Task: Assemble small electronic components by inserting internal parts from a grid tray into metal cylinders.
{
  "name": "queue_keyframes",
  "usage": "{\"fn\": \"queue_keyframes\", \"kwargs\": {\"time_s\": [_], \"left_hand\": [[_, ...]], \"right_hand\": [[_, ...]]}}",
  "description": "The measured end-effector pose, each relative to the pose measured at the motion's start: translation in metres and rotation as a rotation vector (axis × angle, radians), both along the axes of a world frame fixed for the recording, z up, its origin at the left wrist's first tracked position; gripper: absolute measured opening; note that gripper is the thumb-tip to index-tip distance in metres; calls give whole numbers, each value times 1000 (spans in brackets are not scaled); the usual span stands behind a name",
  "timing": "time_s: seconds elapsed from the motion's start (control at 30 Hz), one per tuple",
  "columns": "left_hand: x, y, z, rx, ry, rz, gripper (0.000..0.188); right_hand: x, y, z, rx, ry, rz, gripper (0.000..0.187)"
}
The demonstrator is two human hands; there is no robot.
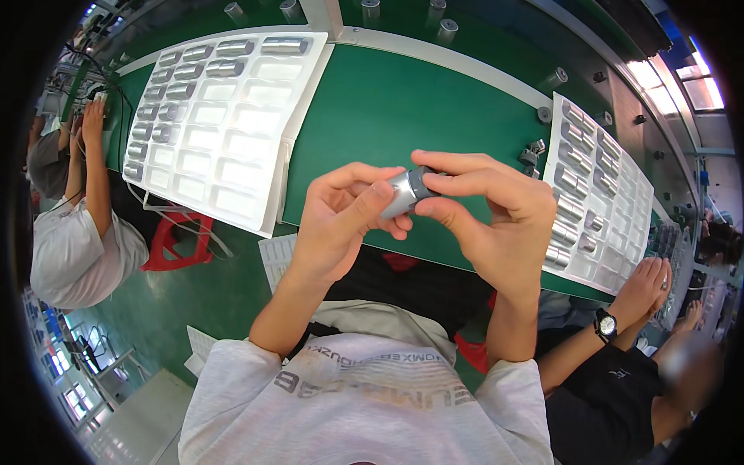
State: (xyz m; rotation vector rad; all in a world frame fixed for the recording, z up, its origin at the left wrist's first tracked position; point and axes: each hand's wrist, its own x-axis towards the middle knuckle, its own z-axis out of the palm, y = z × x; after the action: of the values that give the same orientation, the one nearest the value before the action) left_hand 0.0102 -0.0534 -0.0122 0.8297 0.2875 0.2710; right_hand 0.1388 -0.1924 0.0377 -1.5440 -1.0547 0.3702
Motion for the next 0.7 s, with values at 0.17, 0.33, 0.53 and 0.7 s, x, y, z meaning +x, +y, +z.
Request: {"fn": "queue_keyframes", "kwargs": {"time_s": [0.17, 0.33, 0.53, 0.7], "left_hand": [[1, -5, -2, -9, -19, 50, 27], [2, -6, 2, -105, -42, 3, 25], [3, -9, -3, -224, -35, -12, 20], [8, -9, 3, -332, -72, 3, 18]], "right_hand": [[-4, 0, -6, 20, 42, -26, 18], [-5, 5, -16, 81, 35, -49, 15], [-12, 11, -31, 242, 258, -99, 13], [-21, 28, -14, 124, -173, -193, 37]]}}
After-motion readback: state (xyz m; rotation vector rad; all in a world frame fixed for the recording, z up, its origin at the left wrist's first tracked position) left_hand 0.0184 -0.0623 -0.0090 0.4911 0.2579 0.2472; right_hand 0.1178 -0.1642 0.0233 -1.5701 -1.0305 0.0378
